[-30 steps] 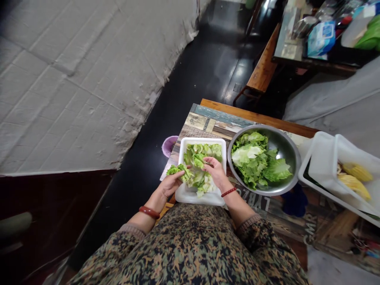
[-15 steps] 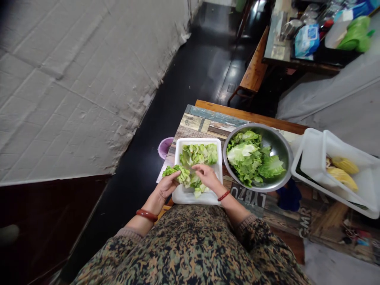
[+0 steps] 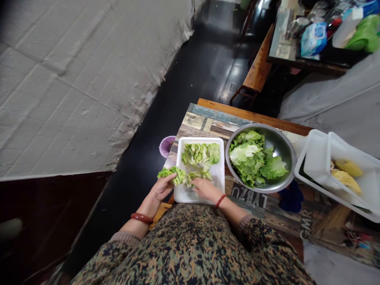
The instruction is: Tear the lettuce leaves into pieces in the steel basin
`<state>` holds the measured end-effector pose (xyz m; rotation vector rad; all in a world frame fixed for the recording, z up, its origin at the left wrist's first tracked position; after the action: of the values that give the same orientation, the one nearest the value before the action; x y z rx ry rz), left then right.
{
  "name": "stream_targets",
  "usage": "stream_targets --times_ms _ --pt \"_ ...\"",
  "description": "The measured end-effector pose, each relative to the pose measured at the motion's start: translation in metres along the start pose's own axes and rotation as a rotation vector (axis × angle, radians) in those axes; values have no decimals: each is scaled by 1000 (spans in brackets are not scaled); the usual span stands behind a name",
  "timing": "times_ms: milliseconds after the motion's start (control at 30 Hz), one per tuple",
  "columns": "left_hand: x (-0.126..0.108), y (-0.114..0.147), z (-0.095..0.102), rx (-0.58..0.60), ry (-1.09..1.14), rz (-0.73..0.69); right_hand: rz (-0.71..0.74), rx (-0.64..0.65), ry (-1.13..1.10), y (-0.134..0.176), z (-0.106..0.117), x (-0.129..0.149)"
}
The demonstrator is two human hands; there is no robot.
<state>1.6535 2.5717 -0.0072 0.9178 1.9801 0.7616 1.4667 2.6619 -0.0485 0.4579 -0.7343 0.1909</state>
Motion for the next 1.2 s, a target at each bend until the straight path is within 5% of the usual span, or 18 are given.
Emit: stream_targets --times_ms 67,233,467,567,700,867,1000,1200 --pt "-1 1 5 -2 -4 -1 11 30 -79 7 -1 -2" --pt "1 0 8 28 -12 5 -106 -223 40 -19 24 -18" --pt "6 -3 -1 72 -18 9 -147 -100 267 -73 18 -4" --pt "5 -2 -4 67 -4 6 -181 -274 60 -64 18 -8" --pt "5 -3 -8 86 23 19 -375 -552 -576 -34 31 -26" --pt "5 -5 -13 101 -4 62 -435 -558 -1261 -6 46 -28" --pt "0 -3 -20 235 -29 106 -405 -513 -1374 2 49 -16" --pt "-4 2 -35 254 -10 90 -338 -471 -1151 1 42 -7"
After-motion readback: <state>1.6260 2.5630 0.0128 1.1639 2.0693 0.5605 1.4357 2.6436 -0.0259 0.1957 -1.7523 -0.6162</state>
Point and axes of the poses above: each hand's wrist, its own y-axis away from the middle knuckle, its own z-axis out of the back of the hand, x = y × z, the point moved 1 cm from there along -y, towards the middle knuckle, and after that the axes turned 7 degrees about y, right-handed, at the moved point
